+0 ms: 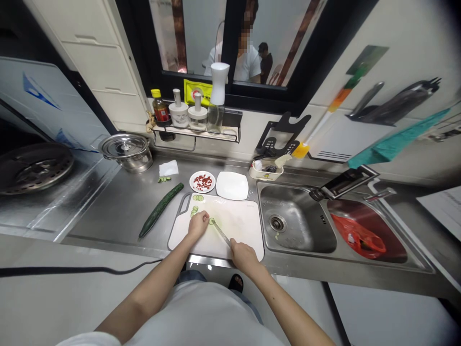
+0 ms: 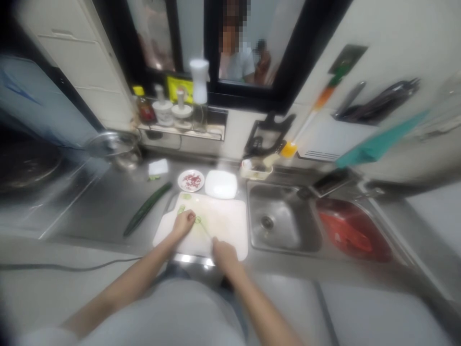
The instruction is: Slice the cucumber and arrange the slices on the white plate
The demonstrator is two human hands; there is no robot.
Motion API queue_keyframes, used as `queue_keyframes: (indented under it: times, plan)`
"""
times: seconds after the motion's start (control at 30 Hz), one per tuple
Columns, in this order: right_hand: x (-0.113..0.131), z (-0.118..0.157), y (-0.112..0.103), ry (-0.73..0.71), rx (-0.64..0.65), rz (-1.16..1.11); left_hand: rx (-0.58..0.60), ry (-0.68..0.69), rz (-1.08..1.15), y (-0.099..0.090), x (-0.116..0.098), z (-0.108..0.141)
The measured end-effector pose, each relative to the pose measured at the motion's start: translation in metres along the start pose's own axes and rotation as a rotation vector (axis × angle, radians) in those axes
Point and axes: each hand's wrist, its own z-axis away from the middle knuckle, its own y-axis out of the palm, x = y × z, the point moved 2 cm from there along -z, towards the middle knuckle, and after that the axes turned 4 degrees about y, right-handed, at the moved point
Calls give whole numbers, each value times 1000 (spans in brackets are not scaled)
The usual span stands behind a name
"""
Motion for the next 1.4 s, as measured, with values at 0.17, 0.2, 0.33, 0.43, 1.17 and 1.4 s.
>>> queue_keyframes:
  times: [0.17, 0.2, 0.33, 0.43, 1.17, 1.4]
  plan:
    - [4, -2, -6, -16, 5, 12, 7, 12, -21, 1, 1, -1]
    - [4, -2, -6, -16, 5, 10, 5, 15, -21, 1, 2, -1]
    - [5, -3, -6, -21, 0, 0, 7, 12, -20, 2, 2, -2]
    - [6, -4, -7, -22, -5, 1, 10, 3, -25, 2, 1, -2]
    - [5, -5, -9, -28, 9, -1, 27, 14, -24, -2, -1, -1]
    - [6, -2, -16, 6, 29, 7, 26, 5, -29, -2, -1, -2]
